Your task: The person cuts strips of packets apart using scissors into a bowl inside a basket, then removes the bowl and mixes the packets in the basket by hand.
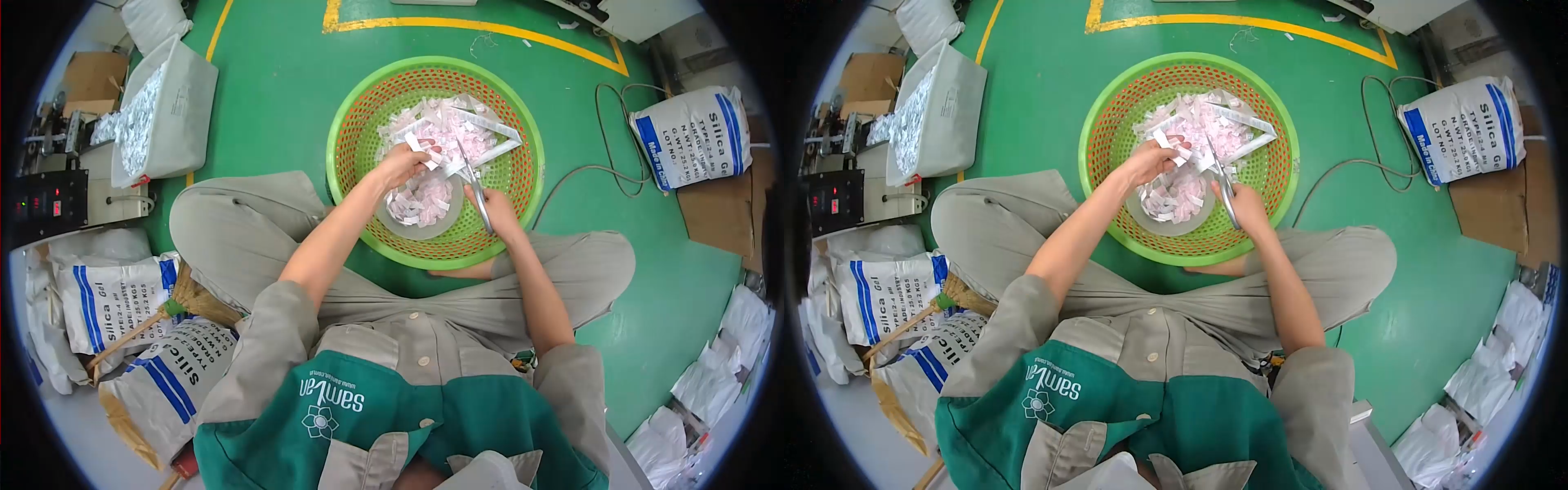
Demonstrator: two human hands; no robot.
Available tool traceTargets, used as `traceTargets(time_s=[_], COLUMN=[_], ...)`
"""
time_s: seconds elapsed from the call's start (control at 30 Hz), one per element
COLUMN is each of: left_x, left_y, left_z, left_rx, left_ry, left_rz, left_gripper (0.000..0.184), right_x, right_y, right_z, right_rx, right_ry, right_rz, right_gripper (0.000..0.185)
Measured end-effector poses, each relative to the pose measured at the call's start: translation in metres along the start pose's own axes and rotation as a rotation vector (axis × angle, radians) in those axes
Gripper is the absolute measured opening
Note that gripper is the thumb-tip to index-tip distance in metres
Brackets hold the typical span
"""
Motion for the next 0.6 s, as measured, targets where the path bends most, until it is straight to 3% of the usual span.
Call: traceTargets(time_s=[0.1,0.2,0.33,0.6], left_x=[0.003,0.010,0.035,0.036], left_y=[-0.010,-0.012,-0.014,-0.004], left_z=[0.010,0.012,0.003,-0.020], left_rx=[-0.024,-0.148,-0.186,-0.150], left_ry=[0.032,0.259,0.550,0.486], left_rz=[-0.028,-0.036,0.169,0.177], left_gripper=[0.025,0.023,0.016,0.017], right_x=[0.011,0.015,0.028,0.014], right_y=[0.007,0.008,0.019,0.008], right_z=[-0.004,-0.012,-0.013,-0.004], right_rx=[0.019,-0.031,-0.041,-0.038], right_ry=[-0.120,0.033,0.082,0.117], right_rz=[0.091,0.140,0.134,0.029], right_gripper=[0.072,0.072,0.072,0.067])
Point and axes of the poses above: each hand's wrist, its own y-axis away from the middle knuckle, its own z-axis out of the back of the hand, x = y × z, the point moved 7 cm from there along -y, towards the middle knuckle, and after that the axes turned 3 degrees about -z, right-handed, at the moved point
